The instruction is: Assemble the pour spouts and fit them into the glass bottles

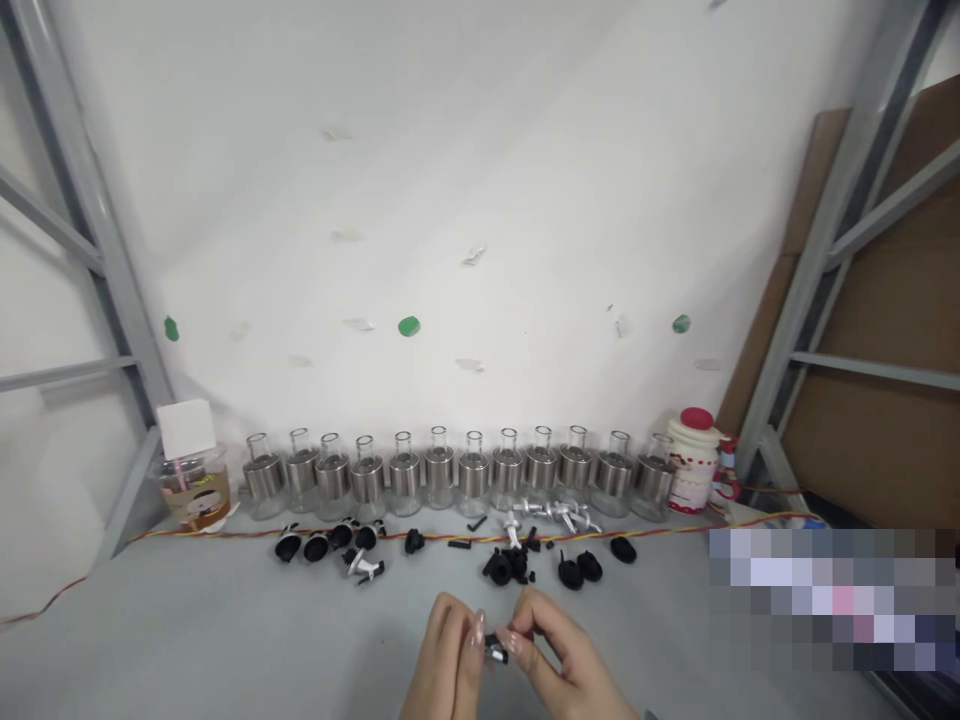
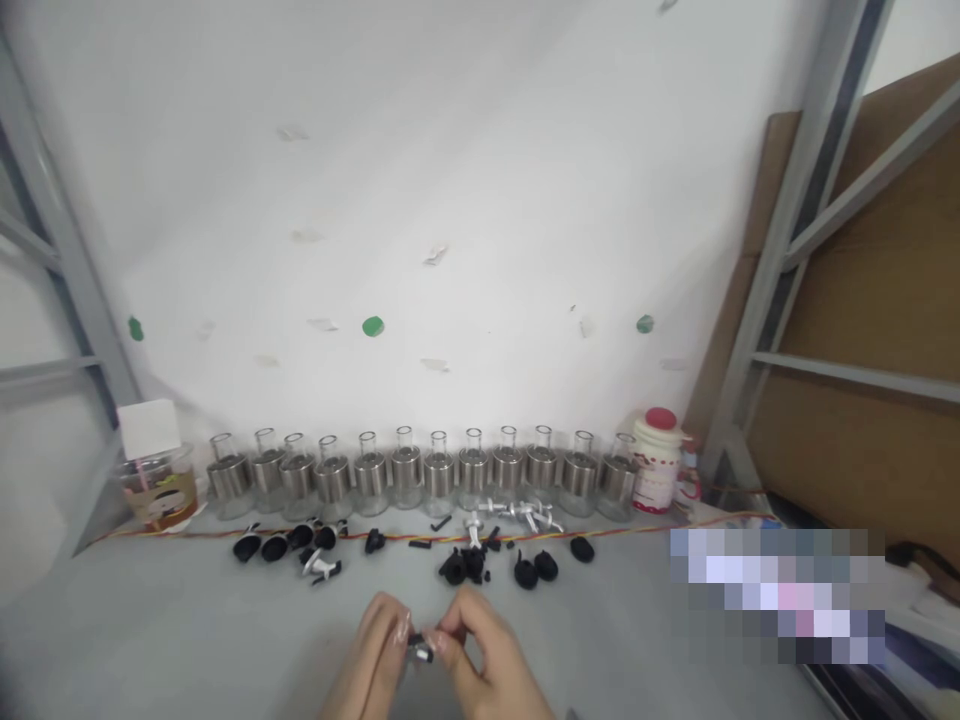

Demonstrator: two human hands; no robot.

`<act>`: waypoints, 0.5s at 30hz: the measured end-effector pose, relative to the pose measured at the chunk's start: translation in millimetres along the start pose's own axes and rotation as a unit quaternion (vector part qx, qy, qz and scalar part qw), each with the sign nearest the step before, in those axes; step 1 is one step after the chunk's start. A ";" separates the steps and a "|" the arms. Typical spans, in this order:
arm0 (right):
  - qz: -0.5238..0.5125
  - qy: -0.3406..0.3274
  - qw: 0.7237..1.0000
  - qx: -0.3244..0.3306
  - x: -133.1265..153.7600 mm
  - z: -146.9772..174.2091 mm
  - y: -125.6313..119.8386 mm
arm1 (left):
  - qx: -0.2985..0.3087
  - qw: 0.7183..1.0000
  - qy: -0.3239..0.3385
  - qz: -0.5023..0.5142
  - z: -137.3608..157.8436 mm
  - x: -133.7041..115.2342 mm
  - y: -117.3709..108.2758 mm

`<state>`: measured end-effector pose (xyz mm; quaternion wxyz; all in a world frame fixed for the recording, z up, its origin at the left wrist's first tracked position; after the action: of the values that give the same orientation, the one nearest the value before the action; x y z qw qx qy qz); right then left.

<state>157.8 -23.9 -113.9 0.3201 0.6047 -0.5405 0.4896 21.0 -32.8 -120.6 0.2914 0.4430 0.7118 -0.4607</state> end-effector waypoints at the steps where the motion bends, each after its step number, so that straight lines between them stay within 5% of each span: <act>1: 0.003 0.000 1.000 0.001 0.4 0.0 0.1 | 0.001 1.000 -0.003 -0.001 0.2 0.4 0.2; 8: 0.014 -0.013 1.000 0.002 5.8 0.6 0.4 | 0.045 0.999 -0.014 -0.018 2.0 11.4 5.3; 15: 0.090 -0.175 0.981 0.001 4.0 5.2 2.7 | 0.037 0.999 0.017 -0.028 1.1 9.4 3.5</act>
<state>156.2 -30.6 -112.1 0.1747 0.6302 -0.6397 0.4040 20.1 -29.7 -130.2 0.2495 0.4413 0.7110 -0.4873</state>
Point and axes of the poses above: each hand's wrist, its own z-axis away from the middle knuckle, its own y-axis out of the palm, x = y × z, the point moved 2 cm from there along -z, towards the middle knuckle, and after that the axes turned 13 degrees about -z, right-handed, at the moved point
